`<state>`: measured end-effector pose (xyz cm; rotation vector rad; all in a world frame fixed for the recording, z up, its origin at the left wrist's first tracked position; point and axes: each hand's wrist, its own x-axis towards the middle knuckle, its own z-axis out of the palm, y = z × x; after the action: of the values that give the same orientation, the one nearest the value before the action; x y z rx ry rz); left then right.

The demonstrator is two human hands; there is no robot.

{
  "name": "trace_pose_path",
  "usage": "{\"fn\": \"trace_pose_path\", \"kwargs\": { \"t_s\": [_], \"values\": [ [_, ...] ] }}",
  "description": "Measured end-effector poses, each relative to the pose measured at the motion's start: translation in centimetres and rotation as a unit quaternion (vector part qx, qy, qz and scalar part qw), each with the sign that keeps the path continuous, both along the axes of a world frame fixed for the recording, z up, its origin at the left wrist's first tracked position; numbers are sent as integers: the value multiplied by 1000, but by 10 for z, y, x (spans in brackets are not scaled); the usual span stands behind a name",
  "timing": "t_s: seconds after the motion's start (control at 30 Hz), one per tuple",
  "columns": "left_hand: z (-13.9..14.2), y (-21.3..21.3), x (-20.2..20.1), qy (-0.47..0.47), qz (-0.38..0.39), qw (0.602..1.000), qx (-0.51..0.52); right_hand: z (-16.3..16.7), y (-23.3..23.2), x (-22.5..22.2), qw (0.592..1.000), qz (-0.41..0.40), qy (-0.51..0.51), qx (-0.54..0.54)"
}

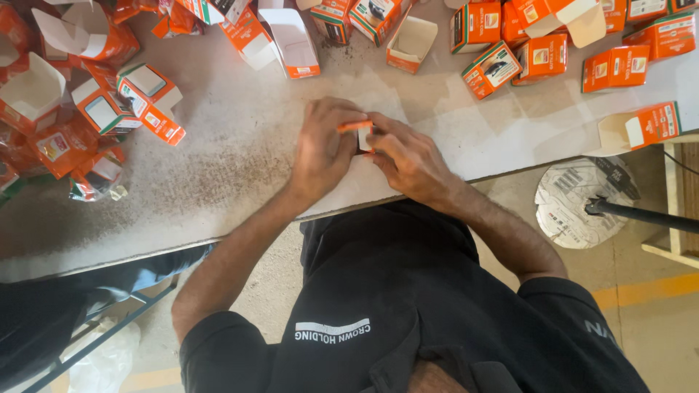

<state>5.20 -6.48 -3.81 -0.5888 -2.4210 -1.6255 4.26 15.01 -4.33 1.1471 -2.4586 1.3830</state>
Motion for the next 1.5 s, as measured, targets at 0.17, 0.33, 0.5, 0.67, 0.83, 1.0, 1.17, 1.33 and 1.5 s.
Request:
{"fn": "trace_pose_path", "kwargs": {
  "t_s": [0.17,0.33,0.5,0.67,0.83,1.0,1.17,1.33,1.5],
  "values": [
    [16,-12,8,132,-66,982,-115,-10,2,2,1000,-10,10,1],
    [13,-14,9,158,-54,968,-190,-15,1,1,999,-21,-49,-9],
    [8,-10,8,152,-75,969,-180,-15,6,4,999,-21,-44,-6],
    [14,-13,12,205,-105,941,-248,-8,4,3,1000,14,-18,7],
    [22,-14,5,232,-63,939,-247,6,26,-16,968,-79,140,193],
    [16,37,-48,227,25,900,-371,6,101,-57,907,-236,172,305],
    [9,57,-91,160,7,919,-360,9,108,-61,897,-301,133,295],
    [17,7,-29,123,-163,957,-204,16,66,-27,987,23,-156,-5],
    [36,-79,-21,167,36,964,-202,4,12,-9,995,-21,-99,22]
  ]
}}
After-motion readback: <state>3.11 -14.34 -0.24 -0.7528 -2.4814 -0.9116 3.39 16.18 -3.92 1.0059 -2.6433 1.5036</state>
